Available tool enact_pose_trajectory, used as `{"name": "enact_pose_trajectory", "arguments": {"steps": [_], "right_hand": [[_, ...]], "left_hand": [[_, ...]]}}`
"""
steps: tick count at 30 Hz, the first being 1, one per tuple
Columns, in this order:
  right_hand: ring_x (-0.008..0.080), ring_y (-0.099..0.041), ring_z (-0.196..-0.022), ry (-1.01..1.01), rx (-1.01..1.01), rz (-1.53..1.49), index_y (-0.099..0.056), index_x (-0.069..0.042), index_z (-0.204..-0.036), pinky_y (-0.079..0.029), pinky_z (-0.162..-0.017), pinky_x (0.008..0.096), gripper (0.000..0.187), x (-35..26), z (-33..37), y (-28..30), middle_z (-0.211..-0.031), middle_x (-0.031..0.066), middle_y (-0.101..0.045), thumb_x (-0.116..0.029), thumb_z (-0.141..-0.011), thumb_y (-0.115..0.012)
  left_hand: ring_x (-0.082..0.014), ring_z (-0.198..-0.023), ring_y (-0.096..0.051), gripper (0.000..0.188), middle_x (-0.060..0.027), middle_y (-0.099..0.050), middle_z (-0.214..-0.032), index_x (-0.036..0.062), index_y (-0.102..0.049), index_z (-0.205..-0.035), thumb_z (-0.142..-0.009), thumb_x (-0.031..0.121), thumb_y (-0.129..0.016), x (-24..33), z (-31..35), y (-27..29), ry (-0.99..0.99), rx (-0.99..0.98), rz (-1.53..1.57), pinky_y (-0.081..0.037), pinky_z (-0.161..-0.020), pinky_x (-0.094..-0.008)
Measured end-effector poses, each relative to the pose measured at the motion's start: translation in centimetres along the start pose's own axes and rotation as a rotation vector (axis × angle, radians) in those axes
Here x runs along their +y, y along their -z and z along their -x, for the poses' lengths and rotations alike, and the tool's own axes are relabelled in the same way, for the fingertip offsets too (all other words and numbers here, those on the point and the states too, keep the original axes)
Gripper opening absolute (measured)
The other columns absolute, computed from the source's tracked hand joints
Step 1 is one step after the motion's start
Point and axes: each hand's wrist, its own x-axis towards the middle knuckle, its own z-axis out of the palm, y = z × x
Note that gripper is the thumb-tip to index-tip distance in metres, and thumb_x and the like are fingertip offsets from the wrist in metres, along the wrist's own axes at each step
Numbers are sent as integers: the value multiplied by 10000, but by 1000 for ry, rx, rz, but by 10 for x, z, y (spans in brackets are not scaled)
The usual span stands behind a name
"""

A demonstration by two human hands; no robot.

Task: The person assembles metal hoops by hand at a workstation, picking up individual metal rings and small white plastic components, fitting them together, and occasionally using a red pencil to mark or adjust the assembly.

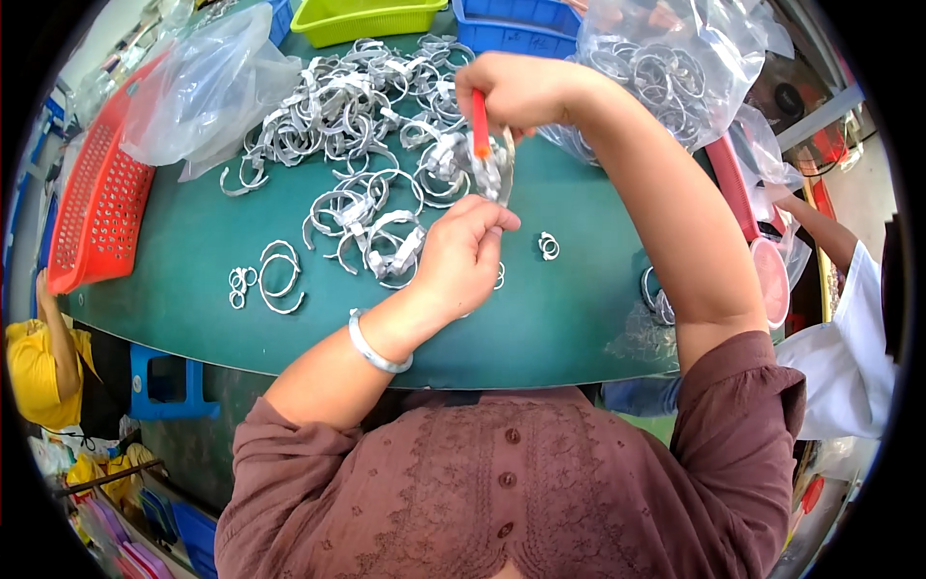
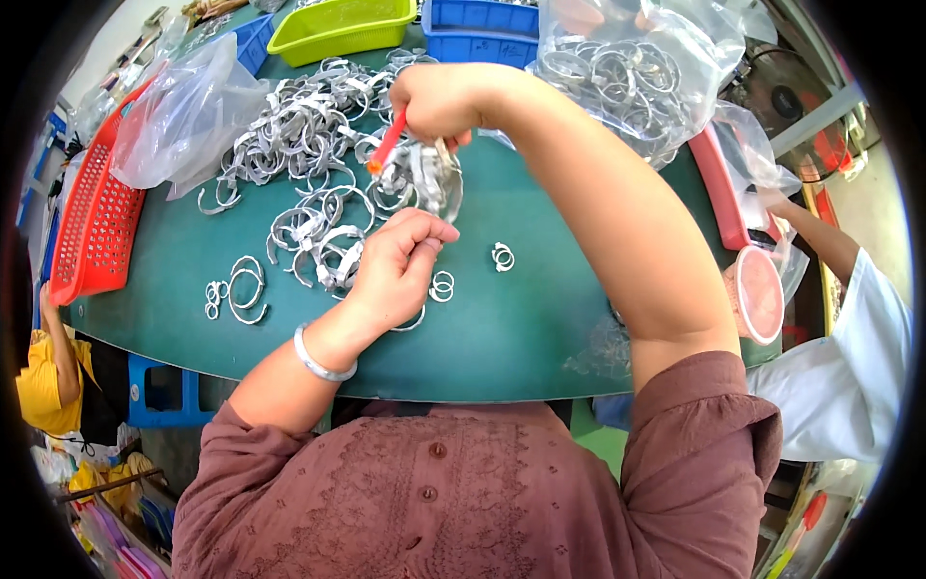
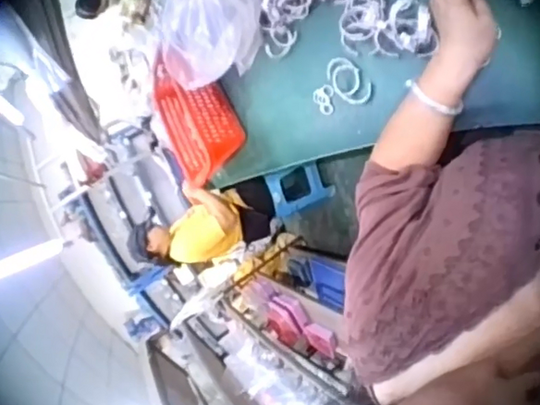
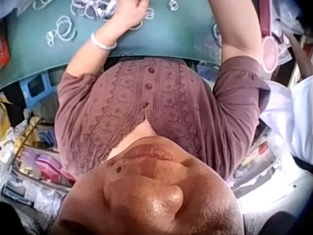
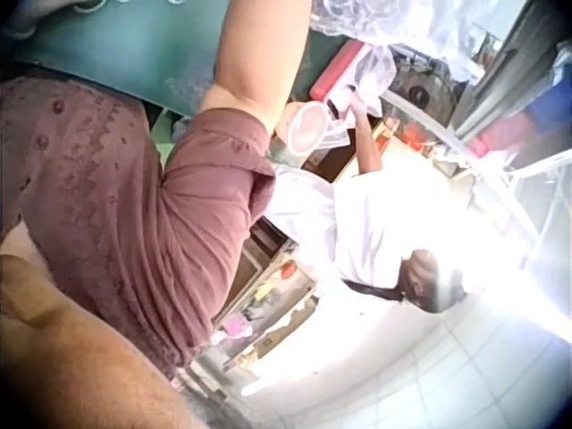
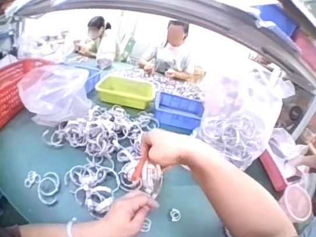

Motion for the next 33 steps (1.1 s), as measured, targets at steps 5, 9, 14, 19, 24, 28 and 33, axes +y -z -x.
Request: {"name": "enact_pose_trajectory", "arguments": {"steps": [5,9,14,19,24,28,33], "right_hand": [[177,-544,-496,-109,-65,167,-539,31,-831,-419,-421,299,271,8,-6,-13,-637,113,-558,35,-585,-424],[173,-528,-458,-107,131,28,-551,36,-823,-406,-398,285,265,11,-16,0,-600,107,-546,33,-589,-426],[171,-523,-471,-130,-87,-21,-541,19,-795,-401,-405,275,227,17,-8,-9,-615,94,-543,15,-578,-473],[162,-515,-475,-127,-46,-138,-534,17,-802,-390,-413,271,219,26,2,-6,-636,90,-548,18,-591,-477],[164,-523,-501,-86,-8,-44,-532,27,-817,-394,-421,278,237,27,10,-7,-646,96,-562,6,-585,-487],[151,-509,-491,-108,-27,-82,-523,23,-824,-375,-410,272,248,37,9,-9,-634,85,-555,14,-583,-464],[103,-468,-515,36,17,-319,-490,8,-871,-375,-458,222,195,41,27,-9,-621,32,-506,-3,-677,-466]], "left_hand": [[-200,-708,-546,144,-94,-550,-769,4,-585,-830,-757,-49,-474,-2,-1,-1,-27,5,-7,-435,-640,-275],[-204,-710,-546,143,-95,-551,-775,3,-585,-833,-757,-50,-476,4,-2,1,70,-34,-46,-434,-639,-276],[-208,-691,-535,143,-95,-541,-751,7,-586,-834,-754,-47,-481,-2,-1,0,15,0,-43,-429,-625,-280],[-197,-675,-538,140,-91,-541,-736,8,-589,-835,-757,-42,-486,1,-2,-1,53,-24,-55,-428,-611,-274],[-131,-599,-512,120,-69,-548,-728,7,-592,-844,-771,-14,-499,-4,1,-4,67,3,-26,-412,-551,-241],[-78,-565,-479,108,-42,-550,-729,0,-588,-861,-785,15,-513,-1,1,-4,110,-7,-21,-396,-519,-214],[-39,-592,-464,122,-2,-538,-736,-12,-566,-909,-814,52,-526,2,0,-1,274,-15,112,-393,-530,-184]]}}
